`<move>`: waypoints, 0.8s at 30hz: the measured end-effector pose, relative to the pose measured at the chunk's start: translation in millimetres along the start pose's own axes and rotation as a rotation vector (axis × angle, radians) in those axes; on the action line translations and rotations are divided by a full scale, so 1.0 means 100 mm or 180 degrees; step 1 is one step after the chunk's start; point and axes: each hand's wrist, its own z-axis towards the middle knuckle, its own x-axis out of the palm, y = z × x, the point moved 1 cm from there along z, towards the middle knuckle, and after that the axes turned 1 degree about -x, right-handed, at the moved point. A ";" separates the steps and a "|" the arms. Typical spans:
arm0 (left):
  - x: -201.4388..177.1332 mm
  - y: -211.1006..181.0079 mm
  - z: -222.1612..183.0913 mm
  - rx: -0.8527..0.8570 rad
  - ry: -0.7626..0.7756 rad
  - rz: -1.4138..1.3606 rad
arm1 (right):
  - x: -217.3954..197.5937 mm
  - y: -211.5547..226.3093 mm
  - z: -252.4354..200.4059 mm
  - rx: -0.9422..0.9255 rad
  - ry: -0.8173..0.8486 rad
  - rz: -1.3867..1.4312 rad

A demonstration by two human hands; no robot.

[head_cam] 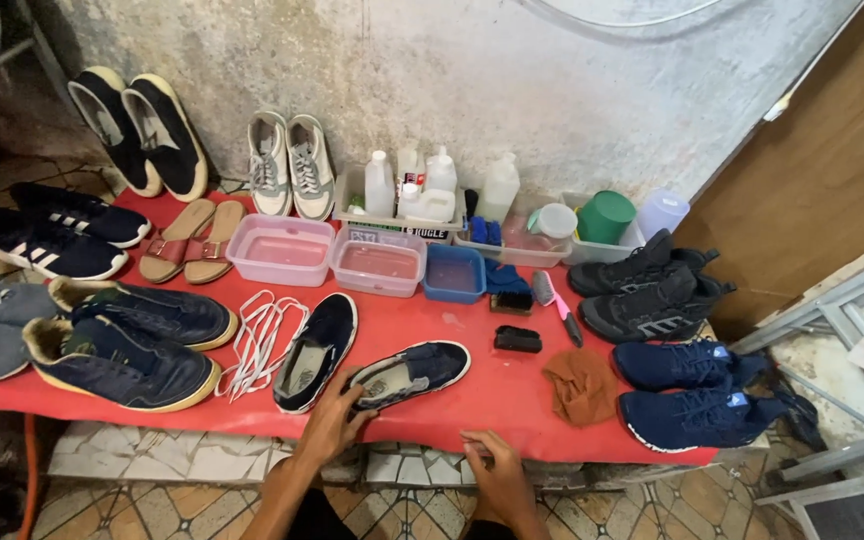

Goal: The person is cleaning or applying adhesive to the soles of several pairs of shoes using a brush and liquid solution.

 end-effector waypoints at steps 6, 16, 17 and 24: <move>-0.20 -0.60 -0.11 -0.0377 -0.0433 -0.0326 | 0.00 0.59 -0.09 -0.0210 0.0058 -0.0704; -0.26 -0.66 -0.34 -0.1894 0.0228 -0.2245 | 0.56 0.40 0.08 -0.1480 -0.1063 -0.1025; -0.28 -0.67 -0.38 -0.2109 0.0182 -0.2426 | 0.57 0.39 0.07 -0.1616 -0.1089 -0.1112; -0.16 -0.55 -0.39 -0.2162 0.0293 -0.2410 | 0.51 0.57 0.07 -0.2186 -0.0398 -0.1384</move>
